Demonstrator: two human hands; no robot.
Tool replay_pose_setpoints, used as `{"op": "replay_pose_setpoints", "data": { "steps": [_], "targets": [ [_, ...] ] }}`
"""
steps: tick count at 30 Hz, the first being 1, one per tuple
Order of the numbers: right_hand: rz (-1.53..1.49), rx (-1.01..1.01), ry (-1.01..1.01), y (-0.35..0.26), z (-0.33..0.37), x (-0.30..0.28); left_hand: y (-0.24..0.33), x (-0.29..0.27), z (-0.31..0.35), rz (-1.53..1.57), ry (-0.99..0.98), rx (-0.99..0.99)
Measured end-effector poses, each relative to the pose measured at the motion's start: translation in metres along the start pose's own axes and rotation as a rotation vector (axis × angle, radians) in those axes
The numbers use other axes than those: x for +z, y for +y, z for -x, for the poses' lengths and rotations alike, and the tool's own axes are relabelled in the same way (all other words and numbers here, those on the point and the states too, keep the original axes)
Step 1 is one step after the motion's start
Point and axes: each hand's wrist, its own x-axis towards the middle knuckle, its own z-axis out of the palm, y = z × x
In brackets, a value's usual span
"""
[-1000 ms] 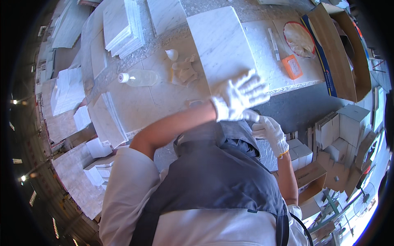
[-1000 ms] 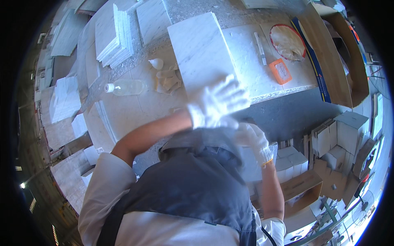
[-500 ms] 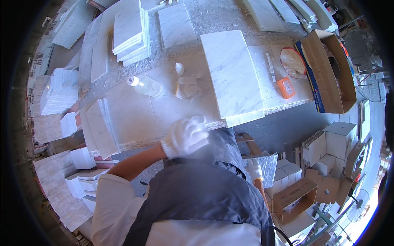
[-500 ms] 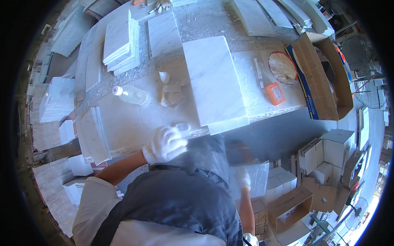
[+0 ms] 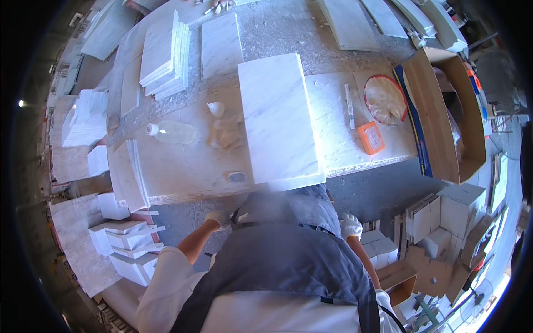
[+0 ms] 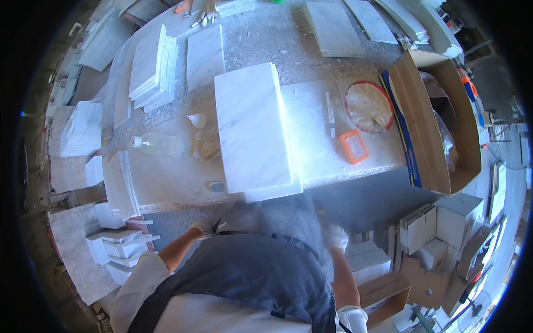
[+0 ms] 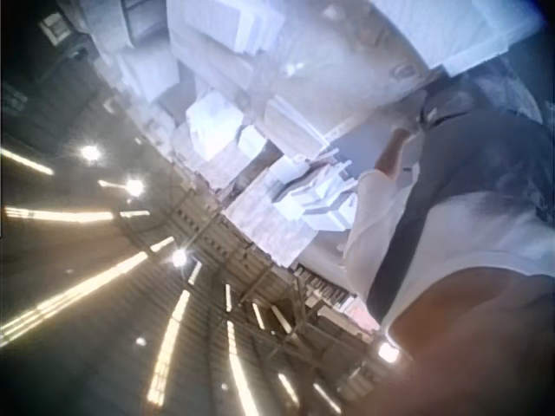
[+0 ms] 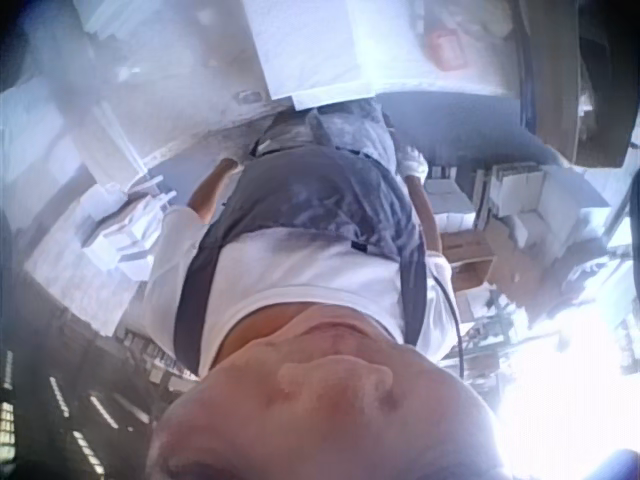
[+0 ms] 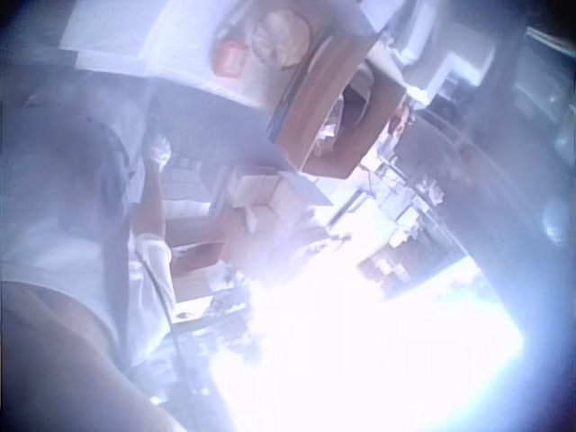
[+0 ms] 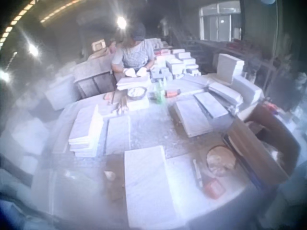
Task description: The person picks up a white plaster panel, places it on a workbench, and uses a putty knife to scrape and smooth its surface. They then wipe the panel with a cloth and set it aside. The person repeats this process with another panel.
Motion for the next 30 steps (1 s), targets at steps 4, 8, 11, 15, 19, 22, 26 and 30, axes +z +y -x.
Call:
{"op": "replay_pose_setpoints", "data": {
  "steps": [4,8,11,15,19,22,26,30],
  "targets": [
    [0.256,-0.037,-0.268,0.036,-0.013,0.024,0.03,0.047,-0.021,0.083,-0.134,-0.04],
    [0.357,-0.07,-0.277,0.06,-0.037,0.057,0.033,0.125,-0.049,0.191,-0.196,-0.239],
    [0.376,-0.047,-0.236,0.072,-0.054,0.077,0.022,0.177,-0.077,0.3,-0.18,-0.321],
    [0.37,-0.014,-0.281,0.083,-0.061,0.089,0.012,0.208,-0.102,0.202,-0.222,-0.233],
    [0.343,0.014,-0.33,0.088,-0.049,0.09,0.018,0.198,-0.096,0.247,-0.173,-0.223],
    [0.319,0.029,-0.361,0.087,-0.038,0.088,0.025,0.173,-0.082,0.837,-0.33,-0.527],
    [0.309,0.029,-0.372,0.082,-0.04,0.077,0.036,0.15,-0.069,1.008,-0.362,-0.616],
    [0.318,-0.007,-0.342,0.067,-0.063,0.057,0.035,0.151,-0.065,1.134,-0.214,-0.603]
  ]
}}
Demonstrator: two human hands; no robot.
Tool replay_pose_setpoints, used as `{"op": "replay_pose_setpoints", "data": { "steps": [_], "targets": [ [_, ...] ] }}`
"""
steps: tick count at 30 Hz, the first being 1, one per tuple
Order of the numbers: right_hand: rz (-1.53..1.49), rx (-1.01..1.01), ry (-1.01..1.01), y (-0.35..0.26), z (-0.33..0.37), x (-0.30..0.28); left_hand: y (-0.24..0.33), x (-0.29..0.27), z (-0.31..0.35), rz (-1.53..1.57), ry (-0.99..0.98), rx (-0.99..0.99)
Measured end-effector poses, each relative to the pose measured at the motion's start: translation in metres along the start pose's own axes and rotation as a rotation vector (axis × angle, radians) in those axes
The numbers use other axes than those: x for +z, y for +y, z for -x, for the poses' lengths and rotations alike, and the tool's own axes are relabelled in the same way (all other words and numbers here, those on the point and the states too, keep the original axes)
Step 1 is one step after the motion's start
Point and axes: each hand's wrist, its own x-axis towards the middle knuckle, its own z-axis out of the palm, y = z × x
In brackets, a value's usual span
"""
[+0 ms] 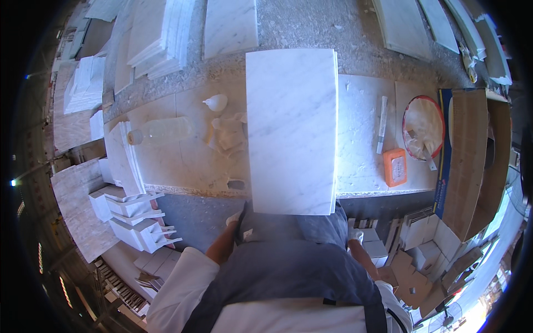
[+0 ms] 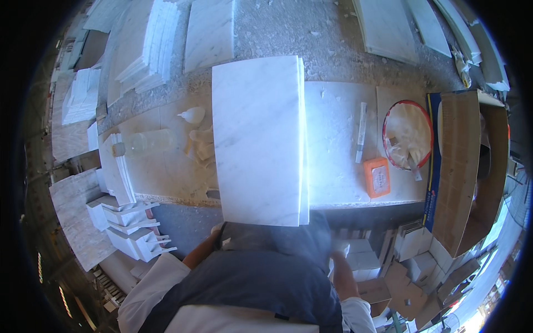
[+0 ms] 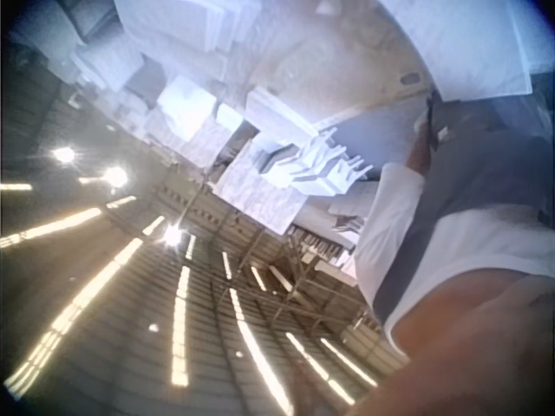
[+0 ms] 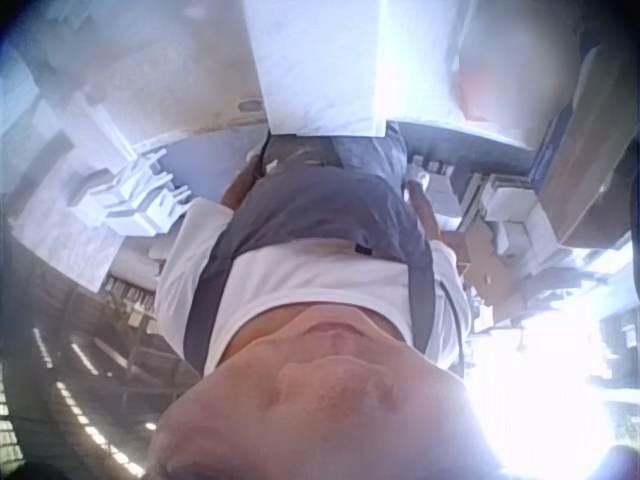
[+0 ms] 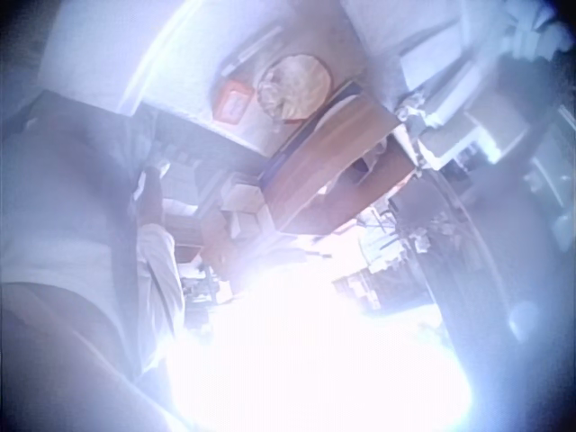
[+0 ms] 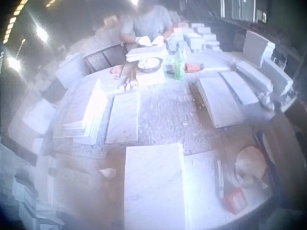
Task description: The person picks up a white plaster panel, places it on a workbench, and uses a putty knife to scrape and smooth its surface. They then wipe the panel with a cloth and set it aside. The person repeats this process with another panel.
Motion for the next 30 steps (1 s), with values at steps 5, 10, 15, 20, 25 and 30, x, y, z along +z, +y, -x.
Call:
{"op": "replay_pose_setpoints", "data": {
  "steps": [5,10,15,20,25,30],
  "targets": [
    [0.098,-0.051,0.038,-0.007,-0.021,-0.053,0.009,-0.008,-0.022,-0.144,0.122,0.178],
    [0.094,-0.028,0.063,-0.008,-0.02,-0.085,0.045,-0.022,-0.026,-0.514,0.2,0.149],
    [-0.279,-0.073,0.077,0.003,-0.031,-0.085,0.081,-0.054,0.014,-0.669,0.448,0.57],
    [0.112,-0.624,0.438,-0.002,-0.088,-0.127,0.145,-0.034,0.053,-0.757,0.309,0.498],
    [-0.041,-0.447,0.252,-0.058,-0.065,-0.163,0.174,0.008,0.072,-0.952,0.475,0.609],
    [-0.201,-0.456,0.319,-0.086,-0.005,-0.198,0.192,0.006,0.115,-0.891,0.3,0.551]
  ]
}}
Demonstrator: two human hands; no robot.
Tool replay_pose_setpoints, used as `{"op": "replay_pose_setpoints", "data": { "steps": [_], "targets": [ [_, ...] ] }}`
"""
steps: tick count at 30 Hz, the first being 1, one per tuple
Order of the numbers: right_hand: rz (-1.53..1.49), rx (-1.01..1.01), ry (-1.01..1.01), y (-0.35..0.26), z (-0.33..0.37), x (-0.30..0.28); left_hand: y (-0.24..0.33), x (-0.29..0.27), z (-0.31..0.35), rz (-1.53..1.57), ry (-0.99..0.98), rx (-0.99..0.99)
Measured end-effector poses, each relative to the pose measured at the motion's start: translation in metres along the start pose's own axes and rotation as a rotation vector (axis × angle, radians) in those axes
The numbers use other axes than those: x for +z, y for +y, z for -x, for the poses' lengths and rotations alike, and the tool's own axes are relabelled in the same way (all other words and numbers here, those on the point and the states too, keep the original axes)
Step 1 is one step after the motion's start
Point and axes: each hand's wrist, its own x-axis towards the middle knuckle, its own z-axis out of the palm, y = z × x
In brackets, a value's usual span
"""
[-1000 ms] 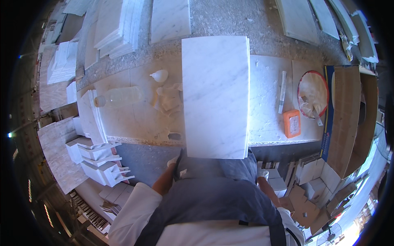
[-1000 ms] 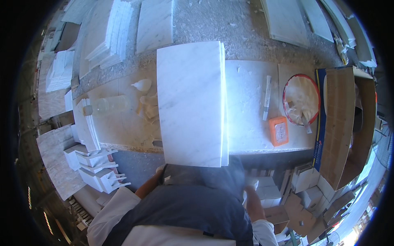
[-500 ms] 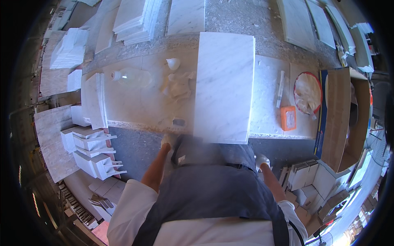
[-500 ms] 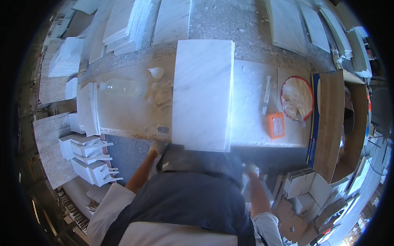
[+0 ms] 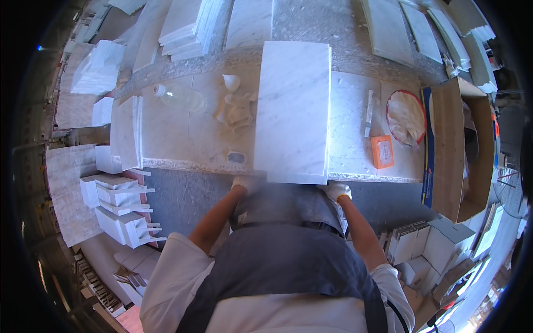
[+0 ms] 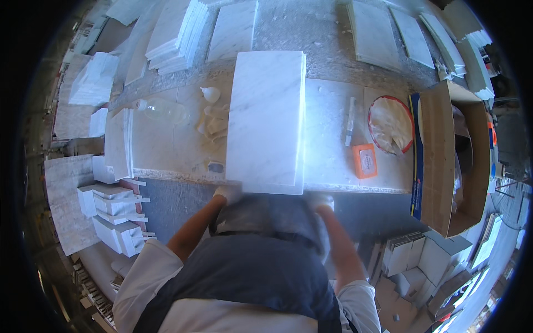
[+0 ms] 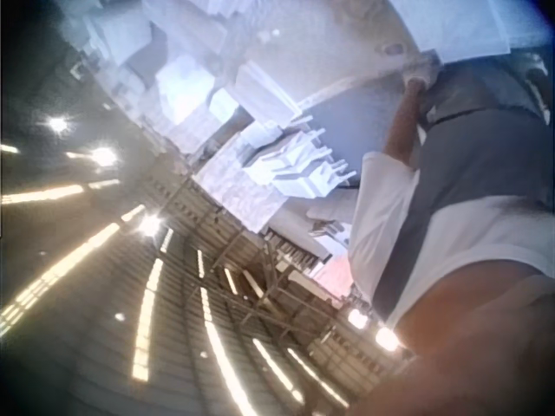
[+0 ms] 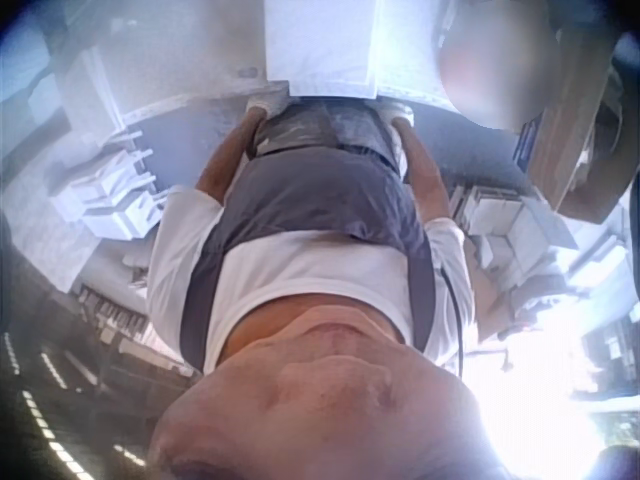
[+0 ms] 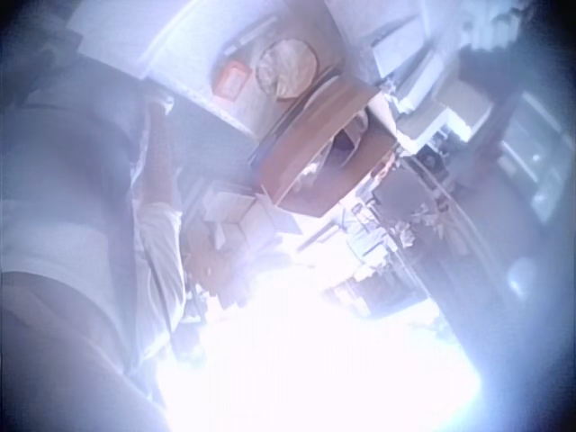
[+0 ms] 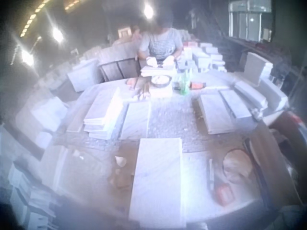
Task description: The person picks up a white plaster panel, places it on a workbench, and uses a putty knife to scrape and smooth its surface. They then wipe the panel with a cloth and set it aside. The person repeats this process with another panel.
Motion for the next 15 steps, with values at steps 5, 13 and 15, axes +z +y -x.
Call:
{"op": "replay_pose_setpoints", "data": {
  "steps": [5,13,15],
  "targets": [
    [-0.126,-0.092,-0.044,-0.011,0.066,-0.035,0.011,-0.021,0.081,0.09,-0.043,0.263],
    [0.011,-0.203,0.014,-0.031,0.072,-0.008,0.021,-0.001,0.093,-0.228,0.029,0.37],
    [0.05,-0.246,0.124,-0.039,0.07,0.007,0.025,0.006,0.088,-0.309,-0.005,0.345]
  ]
}}
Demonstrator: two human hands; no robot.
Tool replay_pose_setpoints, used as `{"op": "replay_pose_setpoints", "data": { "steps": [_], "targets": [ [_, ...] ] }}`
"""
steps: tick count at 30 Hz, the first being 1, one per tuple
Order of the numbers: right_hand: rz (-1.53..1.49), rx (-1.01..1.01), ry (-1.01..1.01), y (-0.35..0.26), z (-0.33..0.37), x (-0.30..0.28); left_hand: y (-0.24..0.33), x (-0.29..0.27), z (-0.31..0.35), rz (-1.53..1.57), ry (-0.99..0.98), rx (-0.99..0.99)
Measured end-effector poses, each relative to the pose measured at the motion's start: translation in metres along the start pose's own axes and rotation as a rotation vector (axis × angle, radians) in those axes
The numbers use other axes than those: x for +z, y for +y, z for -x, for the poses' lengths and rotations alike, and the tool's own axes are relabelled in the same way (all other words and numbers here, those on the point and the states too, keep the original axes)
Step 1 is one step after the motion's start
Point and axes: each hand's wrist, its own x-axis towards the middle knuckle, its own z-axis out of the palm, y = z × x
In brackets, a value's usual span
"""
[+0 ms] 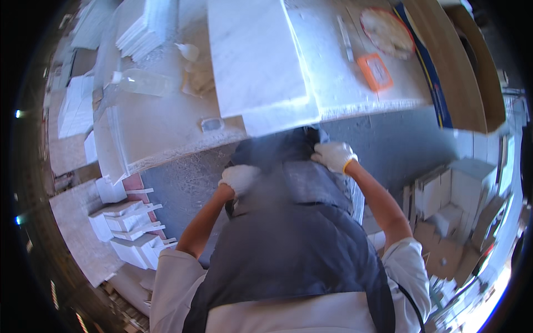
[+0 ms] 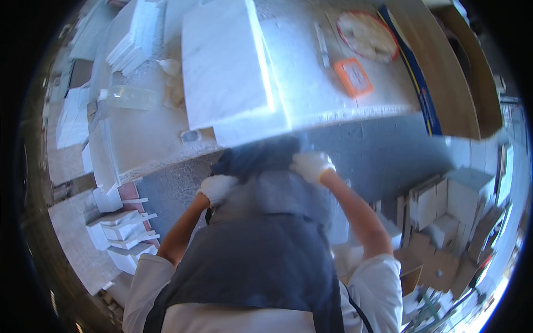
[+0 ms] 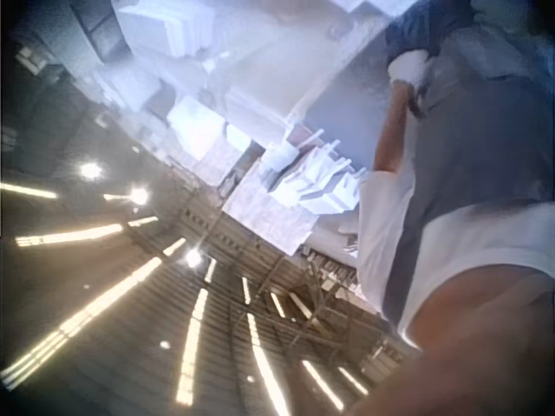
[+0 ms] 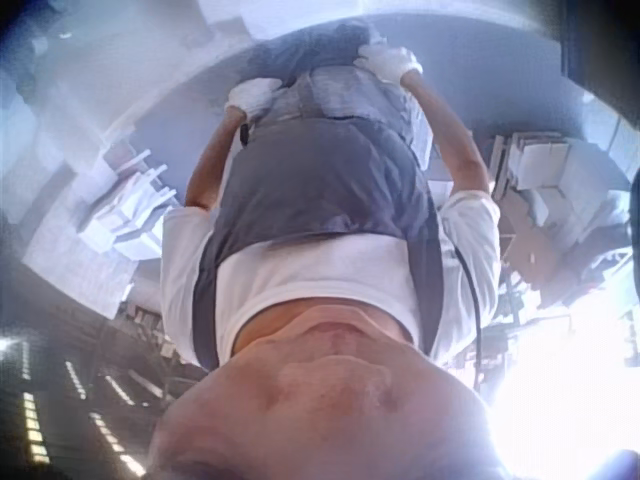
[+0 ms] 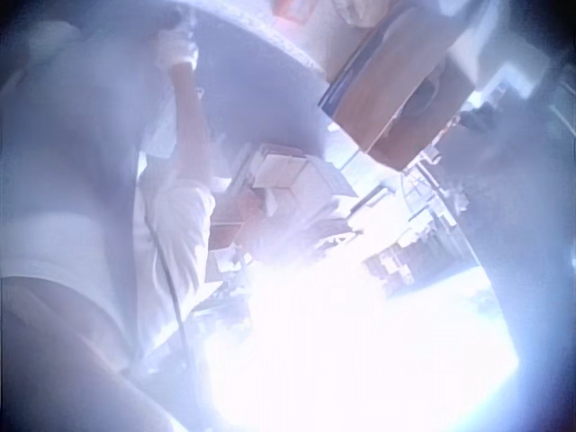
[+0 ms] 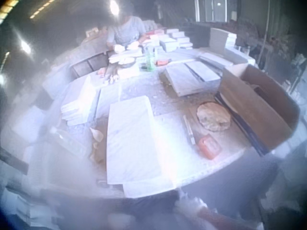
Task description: The person picks up a white plaster panel, places it on a workbench, and uses a putty knife to scrape and smooth its surface. They then wipe the panel with a cloth and set it aside. The person repeats this process with another panel.
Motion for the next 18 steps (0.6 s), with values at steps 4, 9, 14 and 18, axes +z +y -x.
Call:
{"op": "replay_pose_setpoints", "data": {
  "steps": [4,9,14,18],
  "targets": [
    [0.034,0.152,0.125,-0.021,-0.001,0.017,0.004,0.008,0.002,0.055,0.116,-0.031],
    [0.075,0.18,0.226,-0.03,0.006,0.018,0.003,0.012,0.005,0.085,0.174,0.015],
    [0.125,0.17,0.231,-0.03,0.005,0.015,0.012,0.016,0.009,0.06,0.175,-0.017],
    [0.078,0.189,0.302,-0.025,0.007,0.018,0.021,0.013,0.014,0.088,0.207,-0.022]
  ]
}}
